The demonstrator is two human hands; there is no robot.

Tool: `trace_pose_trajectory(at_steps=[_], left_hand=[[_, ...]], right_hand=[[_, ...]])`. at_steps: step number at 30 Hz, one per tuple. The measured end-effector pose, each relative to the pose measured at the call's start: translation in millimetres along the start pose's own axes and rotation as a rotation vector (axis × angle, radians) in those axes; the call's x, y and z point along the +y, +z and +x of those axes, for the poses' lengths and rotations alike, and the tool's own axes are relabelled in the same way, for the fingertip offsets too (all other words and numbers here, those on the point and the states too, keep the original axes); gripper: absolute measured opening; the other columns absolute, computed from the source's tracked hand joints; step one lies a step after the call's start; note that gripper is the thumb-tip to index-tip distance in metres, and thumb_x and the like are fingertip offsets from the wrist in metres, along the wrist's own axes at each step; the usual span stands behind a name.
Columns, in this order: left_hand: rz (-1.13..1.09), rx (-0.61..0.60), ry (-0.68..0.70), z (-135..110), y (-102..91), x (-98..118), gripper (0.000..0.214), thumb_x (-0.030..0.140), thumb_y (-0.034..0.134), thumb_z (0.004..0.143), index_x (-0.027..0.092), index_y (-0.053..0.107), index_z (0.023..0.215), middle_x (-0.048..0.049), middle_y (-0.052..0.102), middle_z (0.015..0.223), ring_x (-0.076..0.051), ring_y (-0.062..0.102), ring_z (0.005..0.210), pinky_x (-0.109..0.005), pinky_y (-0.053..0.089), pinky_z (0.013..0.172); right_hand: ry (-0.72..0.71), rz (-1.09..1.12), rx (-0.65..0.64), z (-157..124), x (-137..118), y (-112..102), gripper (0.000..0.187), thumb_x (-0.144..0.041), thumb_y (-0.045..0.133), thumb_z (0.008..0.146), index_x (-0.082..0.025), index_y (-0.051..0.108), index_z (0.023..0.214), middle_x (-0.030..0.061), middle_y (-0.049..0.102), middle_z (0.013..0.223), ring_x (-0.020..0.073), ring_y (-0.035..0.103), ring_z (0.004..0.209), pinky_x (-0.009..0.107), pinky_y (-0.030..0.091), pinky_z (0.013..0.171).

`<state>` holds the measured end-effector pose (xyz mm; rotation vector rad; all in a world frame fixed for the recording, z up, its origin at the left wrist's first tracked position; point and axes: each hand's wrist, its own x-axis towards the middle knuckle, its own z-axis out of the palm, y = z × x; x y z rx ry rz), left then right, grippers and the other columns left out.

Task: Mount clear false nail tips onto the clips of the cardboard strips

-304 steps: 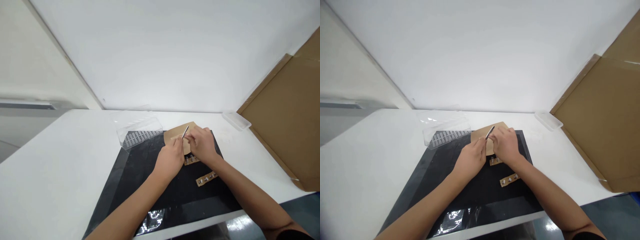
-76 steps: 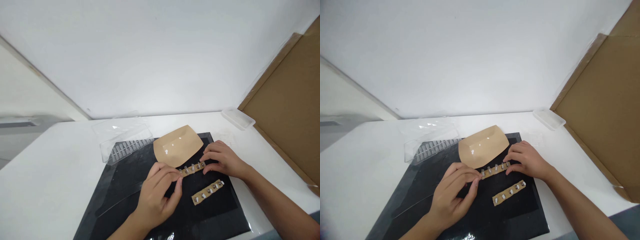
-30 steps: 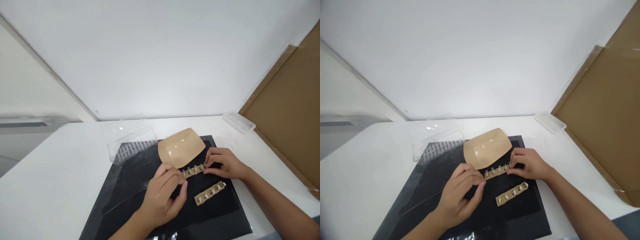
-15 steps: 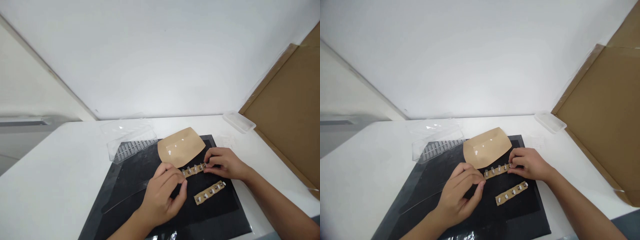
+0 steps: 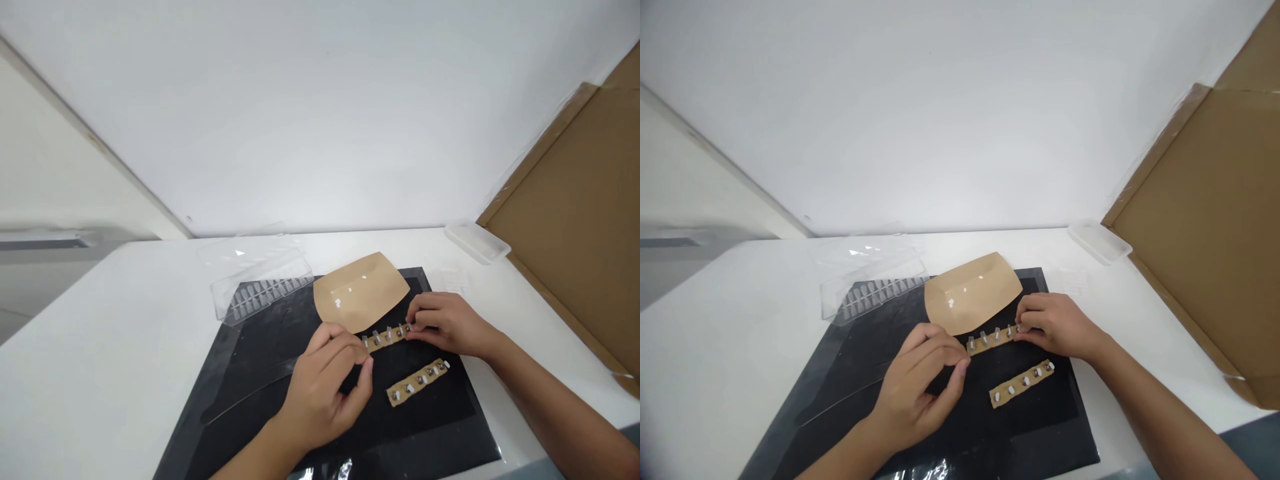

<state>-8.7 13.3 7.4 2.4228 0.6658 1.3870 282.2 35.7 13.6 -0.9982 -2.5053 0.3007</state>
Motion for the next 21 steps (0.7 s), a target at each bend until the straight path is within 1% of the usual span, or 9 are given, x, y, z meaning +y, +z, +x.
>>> trace_pose_trajectory(at_steps=[9, 15, 17, 19, 21], left_hand=[[-0.006, -0.007, -0.010, -1.8, -0.7, -1.2, 0.019, 0.000, 0.061, 0.090, 0.018, 0.062, 0.095, -0.0036, 0.069, 0.083, -0.018, 0.061, 0.075, -0.040, 0.049, 0.081], [-0.002, -0.009, -0.034, -2.6, -1.1, -2.4, 0.017, 0.002, 0.061, 0.092, 0.018, 0.061, 0.092, -0.0036, 0.069, 0.083, -0.018, 0.058, 0.075, -0.039, 0.048, 0.082], [0.004, -0.014, -0.059, -2.9, -2.7, -3.5, 0.016, 0.003, 0.059, 0.094, 0.019, 0.062, 0.092, -0.0038, 0.069, 0.083, -0.018, 0.058, 0.078, -0.037, 0.049, 0.080], [0.009, -0.014, -0.101, -4.2, -4.6, -4.7, 0.020, 0.005, 0.053, 0.098, 0.020, 0.064, 0.092, -0.0038, 0.069, 0.081, -0.020, 0.058, 0.083, -0.034, 0.048, 0.078], [0.014, -0.006, -0.154, -6.6, -5.7, -5.6, 0.028, 0.006, 0.045, 0.102, 0.021, 0.065, 0.089, -0.0034, 0.068, 0.078, -0.020, 0.059, 0.086, -0.033, 0.048, 0.078]], right_hand=[[0.006, -0.058, -0.017, 0.3, -3.0, -1.0, 0.017, -0.029, 0.069, 0.101, -0.023, 0.069, 0.086, 0.0023, 0.074, 0.099, 0.0156, 0.068, 0.081, 0.029, 0.050, 0.071], [0.000, -0.108, -0.023, -0.5, -4.8, -0.1, 0.017, -0.031, 0.068, 0.101, -0.022, 0.067, 0.086, 0.0030, 0.073, 0.100, 0.0163, 0.068, 0.082, 0.030, 0.050, 0.069], [-0.025, -0.104, 0.024, -1.7, -4.1, -1.7, 0.015, -0.033, 0.071, 0.100, -0.023, 0.067, 0.089, 0.0040, 0.074, 0.103, 0.0179, 0.070, 0.088, 0.030, 0.052, 0.071], [-0.053, -0.084, 0.132, -3.8, -2.5, -5.0, 0.016, -0.037, 0.077, 0.095, -0.024, 0.068, 0.094, 0.0051, 0.075, 0.107, 0.0200, 0.071, 0.095, 0.032, 0.056, 0.076], [-0.062, -0.064, 0.259, -6.3, -0.3, -8.9, 0.022, -0.037, 0.084, 0.089, -0.025, 0.069, 0.099, 0.0060, 0.076, 0.108, 0.0217, 0.072, 0.098, 0.035, 0.059, 0.080]])
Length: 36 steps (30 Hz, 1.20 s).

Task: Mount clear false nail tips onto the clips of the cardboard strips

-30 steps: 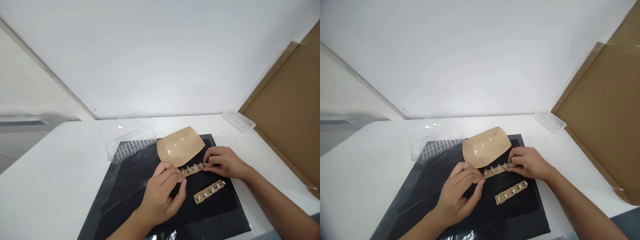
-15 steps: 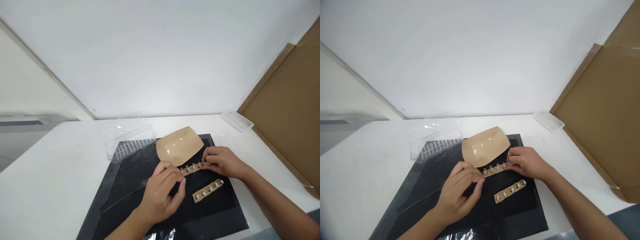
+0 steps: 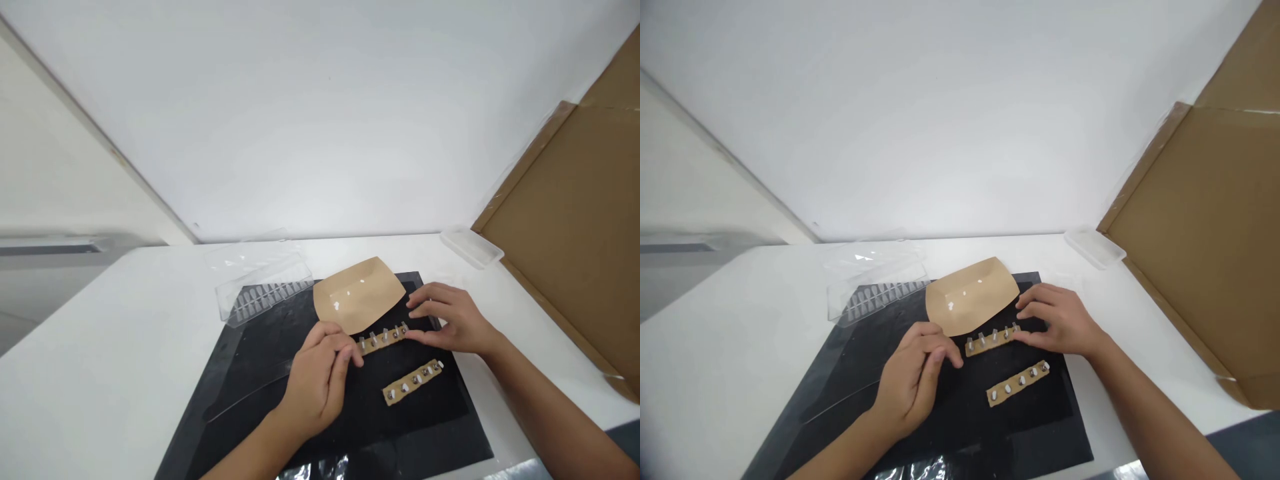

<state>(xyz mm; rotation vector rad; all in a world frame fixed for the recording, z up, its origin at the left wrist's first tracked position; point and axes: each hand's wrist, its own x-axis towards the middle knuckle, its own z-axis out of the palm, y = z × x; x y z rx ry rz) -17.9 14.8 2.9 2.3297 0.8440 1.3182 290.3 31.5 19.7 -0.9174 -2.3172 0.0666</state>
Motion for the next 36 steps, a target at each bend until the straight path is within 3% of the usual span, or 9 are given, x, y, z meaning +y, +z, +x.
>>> trace_pose_trajectory(at_steps=[2, 7, 11, 14, 16, 19, 23, 29, 36], left_hand=[[0.000, 0.031, -0.037, -2.8, 0.7, -1.4, 0.034, 0.006, 0.039, 0.104, 0.023, 0.064, 0.089, -0.0030, 0.068, 0.078, -0.021, 0.058, 0.088, -0.033, 0.049, 0.079], [-0.014, 0.108, -0.004, -4.9, 8.4, -6.7, 0.035, -0.001, 0.037, 0.101, 0.021, 0.056, 0.122, -0.0040, 0.072, 0.090, -0.020, 0.057, 0.089, -0.031, 0.049, 0.074], [0.022, 0.102, 0.059, -1.6, 9.9, -8.7, 0.032, -0.006, 0.041, 0.092, 0.022, 0.053, 0.102, -0.0083, 0.064, 0.109, -0.019, 0.058, 0.095, -0.030, 0.049, 0.075], [0.068, 0.039, 0.132, 0.2, 5.6, -7.1, 0.031, -0.009, 0.043, 0.086, 0.021, 0.049, 0.090, -0.0076, 0.062, 0.105, -0.020, 0.058, 0.099, -0.033, 0.049, 0.084], [0.038, 0.015, 0.170, 0.7, 2.4, -6.0, 0.031, -0.010, 0.042, 0.085, 0.021, 0.047, 0.087, -0.0063, 0.061, 0.098, -0.018, 0.058, 0.091, -0.030, 0.049, 0.079], [-0.035, -0.021, 0.194, -0.5, -0.1, -6.4, 0.030, -0.008, 0.041, 0.085, 0.022, 0.045, 0.085, -0.0002, 0.057, 0.078, -0.014, 0.055, 0.070, -0.024, 0.045, 0.064], [0.013, -0.079, 0.148, -3.6, -0.4, -7.6, 0.027, -0.003, 0.041, 0.085, 0.023, 0.047, 0.081, 0.0050, 0.050, 0.060, -0.013, 0.047, 0.050, -0.025, 0.037, 0.052], [0.027, -0.030, 0.156, -2.8, -2.2, -5.8, 0.025, -0.001, 0.040, 0.082, 0.023, 0.046, 0.080, 0.0052, 0.051, 0.058, -0.012, 0.047, 0.046, -0.024, 0.035, 0.048], [0.092, -0.016, 0.117, -4.3, -2.8, -8.9, 0.026, -0.001, 0.038, 0.080, 0.024, 0.045, 0.079, 0.0053, 0.050, 0.059, -0.012, 0.048, 0.047, -0.025, 0.036, 0.049]], right_hand=[[0.016, 0.002, 0.090, -1.4, 2.8, -3.1, 0.018, -0.032, 0.084, 0.089, -0.025, 0.070, 0.098, 0.0055, 0.077, 0.103, 0.0216, 0.073, 0.094, 0.035, 0.060, 0.080], [0.121, -0.045, 0.159, -5.0, 14.4, -0.5, 0.003, -0.027, 0.072, 0.099, -0.025, 0.071, 0.096, 0.0042, 0.078, 0.091, 0.0194, 0.072, 0.081, 0.032, 0.057, 0.069], [0.225, -0.070, 0.127, -10.4, 26.4, 6.2, 0.010, -0.028, 0.061, 0.106, -0.026, 0.070, 0.102, 0.0028, 0.079, 0.090, 0.0188, 0.073, 0.080, 0.031, 0.056, 0.069], [0.279, -0.063, 0.114, -14.0, 33.1, 9.2, 0.024, -0.020, 0.049, 0.108, -0.027, 0.066, 0.123, 0.0019, 0.079, 0.097, 0.0202, 0.074, 0.091, 0.035, 0.058, 0.082], [0.296, -0.055, 0.105, -15.1, 35.8, 9.5, 0.036, -0.012, 0.042, 0.106, -0.028, 0.062, 0.132, 0.0026, 0.078, 0.105, 0.0211, 0.073, 0.100, 0.038, 0.058, 0.090], [0.305, -0.046, 0.069, -14.8, 38.0, 8.2, 0.039, -0.005, 0.041, 0.098, -0.027, 0.065, 0.119, 0.0039, 0.075, 0.111, 0.0222, 0.070, 0.104, 0.039, 0.056, 0.092], [0.350, -0.044, 0.083, -14.0, 40.5, 5.7, 0.038, -0.001, 0.043, 0.089, -0.025, 0.065, 0.108, 0.0037, 0.073, 0.106, 0.0227, 0.068, 0.100, 0.038, 0.054, 0.090], [0.353, -0.046, 0.105, -17.6, 46.2, 2.8, 0.026, 0.000, 0.043, 0.075, -0.023, 0.056, 0.071, -0.0007, 0.061, 0.070, 0.0181, 0.058, 0.068, 0.031, 0.045, 0.067], [0.391, -0.034, 0.065, -20.7, 48.3, 6.8, 0.024, -0.002, 0.042, 0.067, -0.023, 0.053, 0.067, -0.0028, 0.060, 0.063, 0.0163, 0.057, 0.062, 0.028, 0.040, 0.063]])
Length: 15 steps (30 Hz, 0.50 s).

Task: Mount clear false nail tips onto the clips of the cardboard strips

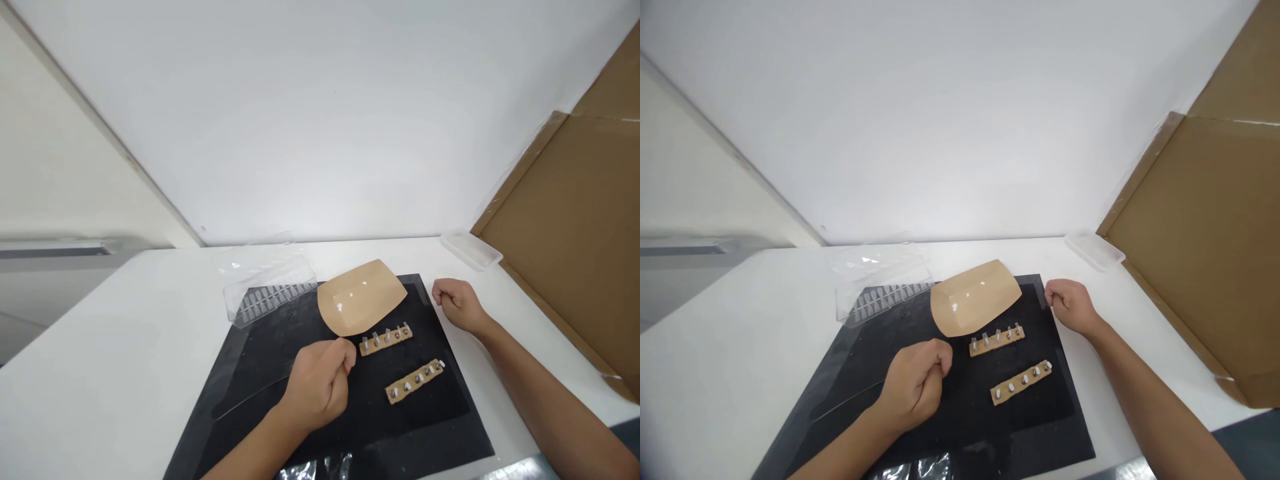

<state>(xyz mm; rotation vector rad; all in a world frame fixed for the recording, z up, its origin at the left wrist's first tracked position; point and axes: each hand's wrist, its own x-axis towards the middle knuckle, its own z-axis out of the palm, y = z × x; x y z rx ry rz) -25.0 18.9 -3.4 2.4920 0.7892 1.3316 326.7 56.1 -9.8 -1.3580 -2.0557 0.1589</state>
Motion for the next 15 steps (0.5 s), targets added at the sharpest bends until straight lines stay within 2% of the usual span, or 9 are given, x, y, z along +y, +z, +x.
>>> trace_pose_trajectory(at_steps=[5, 10, 15], left_hand=[[0.055, -0.019, -0.052, -1.6, 0.7, -4.5, 0.026, 0.000, 0.037, 0.080, 0.024, 0.046, 0.080, 0.0057, 0.051, 0.060, -0.012, 0.049, 0.048, -0.025, 0.038, 0.050], [0.057, -0.039, -0.067, -3.2, 1.0, -5.6, 0.024, 0.001, 0.039, 0.083, 0.023, 0.047, 0.082, 0.0048, 0.051, 0.062, -0.013, 0.050, 0.051, -0.025, 0.038, 0.052], [0.085, -0.020, -0.101, -1.1, -0.2, -3.1, 0.020, 0.003, 0.042, 0.088, 0.022, 0.051, 0.085, 0.0014, 0.054, 0.070, -0.015, 0.051, 0.062, -0.028, 0.040, 0.060]], right_hand=[[0.020, 0.009, -0.045, -0.4, 0.7, 3.5, 0.025, -0.002, 0.043, 0.073, -0.022, 0.058, 0.070, -0.0026, 0.065, 0.068, 0.0162, 0.060, 0.065, 0.027, 0.043, 0.065], [0.021, 0.018, -0.098, -0.1, 0.2, 5.6, 0.027, -0.001, 0.043, 0.072, -0.023, 0.060, 0.070, -0.0029, 0.066, 0.068, 0.0162, 0.062, 0.065, 0.027, 0.043, 0.065], [0.022, 0.029, -0.140, 0.0, -0.6, 5.9, 0.028, 0.000, 0.043, 0.072, -0.022, 0.060, 0.071, -0.0030, 0.066, 0.069, 0.0162, 0.062, 0.067, 0.026, 0.043, 0.066]])
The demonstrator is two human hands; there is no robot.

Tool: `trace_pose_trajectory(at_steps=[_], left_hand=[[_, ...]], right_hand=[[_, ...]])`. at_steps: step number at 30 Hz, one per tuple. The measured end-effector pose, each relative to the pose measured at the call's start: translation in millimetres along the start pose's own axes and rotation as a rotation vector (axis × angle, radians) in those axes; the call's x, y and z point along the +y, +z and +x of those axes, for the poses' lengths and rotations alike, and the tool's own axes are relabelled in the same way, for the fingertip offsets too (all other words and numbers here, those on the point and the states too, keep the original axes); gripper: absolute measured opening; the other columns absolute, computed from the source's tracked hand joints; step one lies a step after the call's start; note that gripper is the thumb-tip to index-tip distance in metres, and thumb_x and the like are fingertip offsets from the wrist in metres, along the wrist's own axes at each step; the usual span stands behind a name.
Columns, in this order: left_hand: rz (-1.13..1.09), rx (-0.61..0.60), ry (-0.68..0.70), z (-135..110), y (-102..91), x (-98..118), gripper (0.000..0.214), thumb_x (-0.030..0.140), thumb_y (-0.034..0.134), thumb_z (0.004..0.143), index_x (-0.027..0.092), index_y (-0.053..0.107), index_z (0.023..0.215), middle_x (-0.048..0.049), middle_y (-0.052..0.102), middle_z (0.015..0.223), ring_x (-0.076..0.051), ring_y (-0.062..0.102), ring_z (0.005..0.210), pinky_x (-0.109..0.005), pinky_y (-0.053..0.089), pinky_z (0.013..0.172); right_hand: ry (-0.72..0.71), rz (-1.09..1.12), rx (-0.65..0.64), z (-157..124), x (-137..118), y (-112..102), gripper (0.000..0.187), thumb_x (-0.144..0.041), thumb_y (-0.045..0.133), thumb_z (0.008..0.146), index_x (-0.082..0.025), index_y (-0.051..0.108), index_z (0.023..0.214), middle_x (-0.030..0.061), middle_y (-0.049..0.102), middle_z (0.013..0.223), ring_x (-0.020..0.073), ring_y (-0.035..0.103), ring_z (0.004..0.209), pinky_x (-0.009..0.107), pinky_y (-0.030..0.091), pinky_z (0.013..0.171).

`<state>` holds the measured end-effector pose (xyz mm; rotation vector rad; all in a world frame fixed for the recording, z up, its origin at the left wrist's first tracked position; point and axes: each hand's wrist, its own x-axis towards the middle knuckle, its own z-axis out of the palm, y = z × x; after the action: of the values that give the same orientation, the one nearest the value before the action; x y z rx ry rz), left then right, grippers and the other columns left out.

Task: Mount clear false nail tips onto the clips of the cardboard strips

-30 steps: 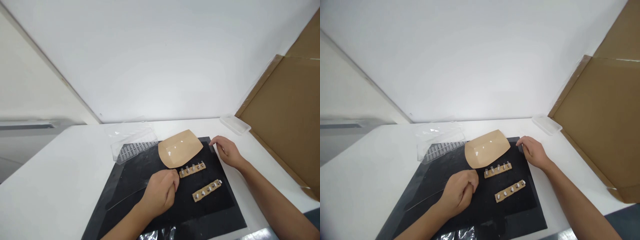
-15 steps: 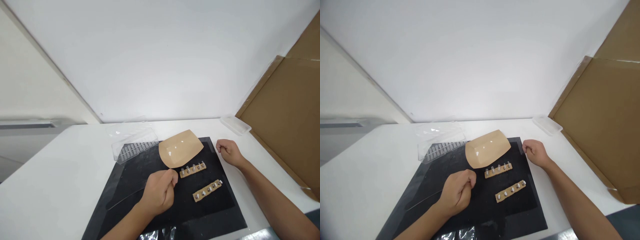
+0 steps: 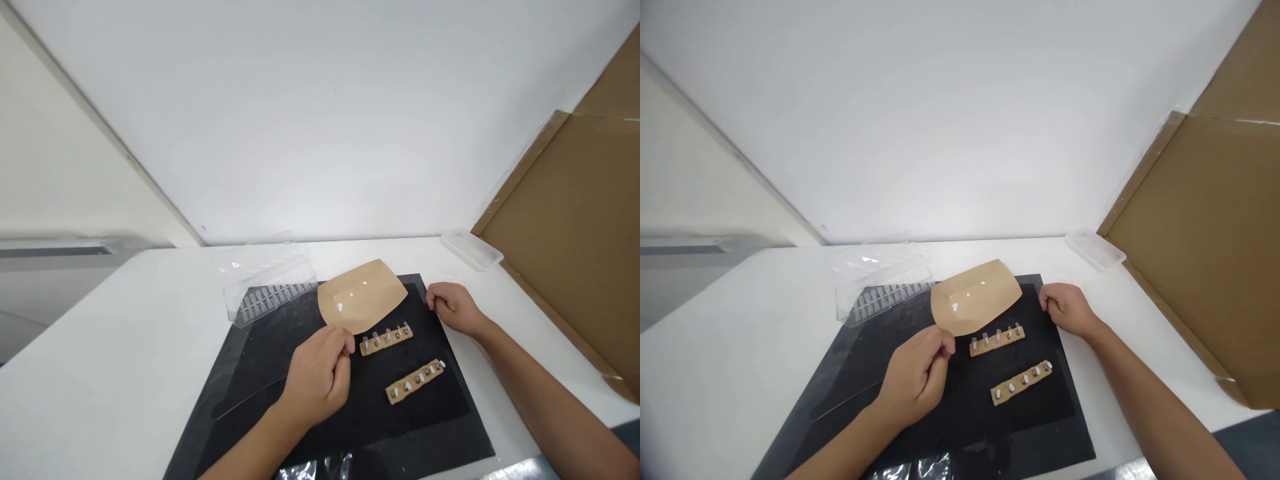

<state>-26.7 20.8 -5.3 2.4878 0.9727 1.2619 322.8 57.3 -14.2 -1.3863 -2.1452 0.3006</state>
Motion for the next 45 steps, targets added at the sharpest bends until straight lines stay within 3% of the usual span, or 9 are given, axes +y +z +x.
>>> trace_pose_trajectory(at_steps=[11, 17, 21, 24, 27, 32, 45], left_hand=[[-0.046, 0.020, -0.026, 7.8, 1.4, 3.2, 0.016, 0.005, 0.051, 0.094, 0.020, 0.055, 0.092, -0.0018, 0.058, 0.080, -0.019, 0.053, 0.078, -0.033, 0.044, 0.073], [0.073, -0.025, -0.023, 8.9, 2.8, 5.6, 0.003, 0.017, 0.064, 0.095, 0.018, 0.065, 0.092, -0.0063, 0.059, 0.089, -0.023, 0.053, 0.089, -0.038, 0.048, 0.081], [0.140, -0.040, -0.018, 7.4, 6.0, 6.0, 0.011, 0.029, 0.073, 0.094, 0.018, 0.070, 0.094, -0.0091, 0.058, 0.099, -0.025, 0.052, 0.093, -0.040, 0.051, 0.081], [0.147, -0.044, -0.017, 5.9, 9.6, 6.6, 0.016, 0.034, 0.076, 0.092, 0.019, 0.072, 0.097, -0.0099, 0.058, 0.101, -0.027, 0.052, 0.096, -0.040, 0.053, 0.081], [0.166, -0.066, -0.026, 5.0, 13.1, 7.7, 0.020, 0.036, 0.077, 0.091, 0.019, 0.073, 0.102, -0.0106, 0.057, 0.102, -0.028, 0.051, 0.096, -0.042, 0.053, 0.081], [0.180, -0.098, -0.042, 4.9, 17.7, 9.7, 0.019, 0.036, 0.076, 0.092, 0.019, 0.074, 0.101, -0.0109, 0.057, 0.102, -0.028, 0.050, 0.096, -0.041, 0.053, 0.080], [0.186, -0.113, -0.072, 6.1, 27.1, 8.8, 0.016, 0.033, 0.075, 0.093, 0.018, 0.073, 0.098, -0.0108, 0.056, 0.101, -0.028, 0.051, 0.098, -0.041, 0.054, 0.081]], right_hand=[[-0.045, 0.021, -0.066, 0.8, -3.6, 1.0, 0.030, 0.001, 0.043, 0.071, -0.023, 0.060, 0.072, -0.0024, 0.066, 0.072, 0.0170, 0.062, 0.069, 0.027, 0.044, 0.069], [-0.072, 0.027, -0.048, -0.2, -6.3, 2.1, 0.030, 0.002, 0.043, 0.072, -0.023, 0.059, 0.073, -0.0024, 0.065, 0.072, 0.0168, 0.061, 0.069, 0.028, 0.044, 0.069], [-0.102, 0.032, 0.019, 1.5, -18.1, 3.6, 0.028, 0.000, 0.048, 0.080, -0.024, 0.063, 0.085, 0.0009, 0.067, 0.085, 0.0190, 0.062, 0.079, 0.031, 0.046, 0.073], [-0.216, 0.052, 0.065, 3.8, -35.1, 6.4, 0.024, -0.006, 0.055, 0.087, -0.024, 0.068, 0.096, 0.0047, 0.067, 0.098, 0.0213, 0.063, 0.089, 0.035, 0.048, 0.081], [-0.301, 0.025, 0.028, 3.9, -53.6, 12.4, 0.020, -0.014, 0.062, 0.092, -0.027, 0.071, 0.106, 0.0064, 0.066, 0.104, 0.0237, 0.062, 0.097, 0.041, 0.048, 0.088], [-0.314, -0.022, -0.048, 1.2, -72.6, 24.1, 0.026, -0.024, 0.068, 0.093, -0.028, 0.072, 0.119, 0.0078, 0.062, 0.112, 0.0257, 0.060, 0.104, 0.047, 0.045, 0.094], [-0.315, -0.001, -0.101, 5.5, -71.9, 30.1, 0.027, -0.031, 0.069, 0.098, -0.034, 0.073, 0.124, 0.0062, 0.058, 0.115, 0.0252, 0.058, 0.108, 0.047, 0.042, 0.097]])
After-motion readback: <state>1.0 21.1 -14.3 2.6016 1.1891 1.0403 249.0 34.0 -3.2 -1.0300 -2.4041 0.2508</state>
